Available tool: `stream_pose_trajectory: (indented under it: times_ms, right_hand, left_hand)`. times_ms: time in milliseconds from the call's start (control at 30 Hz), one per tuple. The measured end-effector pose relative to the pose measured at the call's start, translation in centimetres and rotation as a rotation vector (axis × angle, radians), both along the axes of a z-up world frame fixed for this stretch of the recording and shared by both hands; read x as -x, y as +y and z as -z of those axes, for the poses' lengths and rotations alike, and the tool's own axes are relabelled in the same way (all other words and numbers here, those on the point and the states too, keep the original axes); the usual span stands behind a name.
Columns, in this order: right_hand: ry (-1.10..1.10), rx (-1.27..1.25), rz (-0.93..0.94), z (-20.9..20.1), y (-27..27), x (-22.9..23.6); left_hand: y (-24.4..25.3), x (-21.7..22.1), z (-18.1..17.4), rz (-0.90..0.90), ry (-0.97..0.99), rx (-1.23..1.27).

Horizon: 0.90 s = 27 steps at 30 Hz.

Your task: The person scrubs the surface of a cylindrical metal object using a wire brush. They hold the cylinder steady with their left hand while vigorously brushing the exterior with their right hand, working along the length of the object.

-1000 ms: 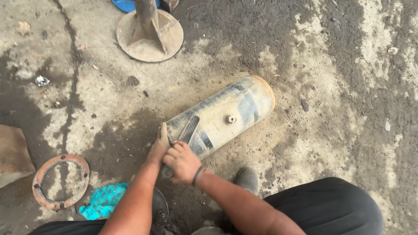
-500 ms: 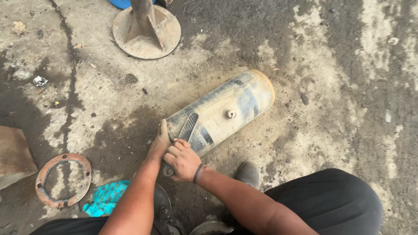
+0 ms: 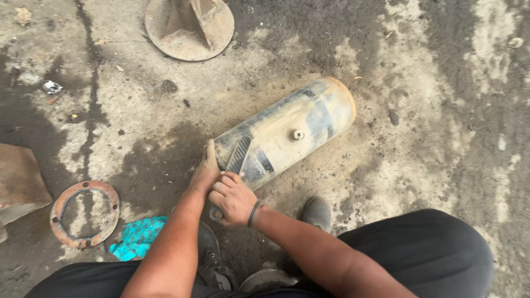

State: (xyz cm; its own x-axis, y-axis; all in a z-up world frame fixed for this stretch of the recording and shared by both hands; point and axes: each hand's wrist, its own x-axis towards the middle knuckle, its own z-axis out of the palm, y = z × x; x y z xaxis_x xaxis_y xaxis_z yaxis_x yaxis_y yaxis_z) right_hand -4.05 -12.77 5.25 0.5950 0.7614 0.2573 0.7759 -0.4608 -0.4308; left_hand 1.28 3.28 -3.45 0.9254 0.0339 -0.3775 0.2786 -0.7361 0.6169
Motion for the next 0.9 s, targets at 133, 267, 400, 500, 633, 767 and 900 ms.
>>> stream_pose_trajectory:
  times_ms: [133,267,400,500,633,767,900]
  right_hand:
    - [0.102,0.206,0.124,0.7,-4.4,-4.4]
    - [-0.039,0.18,0.435,1.7,-9.8,-9.8]
    - [-0.22,0.14,0.504,2.0,-9.4,-9.2]
    - [-0.114,0.256,0.438,1.5,-6.8,-7.2]
    - [0.092,0.439,0.13,0.3,-3.7,-2.6]
    - [-0.162,-0.014,-0.036,0.1,-1.0,1.6]
    - [0.195,0.251,0.127,1.1,-3.5,-3.2]
  left_hand:
    - [-0.3,1.0,-0.1,-0.002,-0.033,0.02]
    - [-0.8,1.2,-1.9,0.004,-0.069,0.059]
    - [-0.9,0.5,-2.1,-0.019,0.02,0.105]
    - [-0.2,-0.3,-1.2,-0.077,0.206,0.191]
    - [0.6,-0.6,-0.6,-0.174,0.173,0.36]
    - [0.4,-0.6,0.1,-0.241,0.13,0.352]
    - [-0.1,-0.5,0.6,-0.24,0.059,0.355]
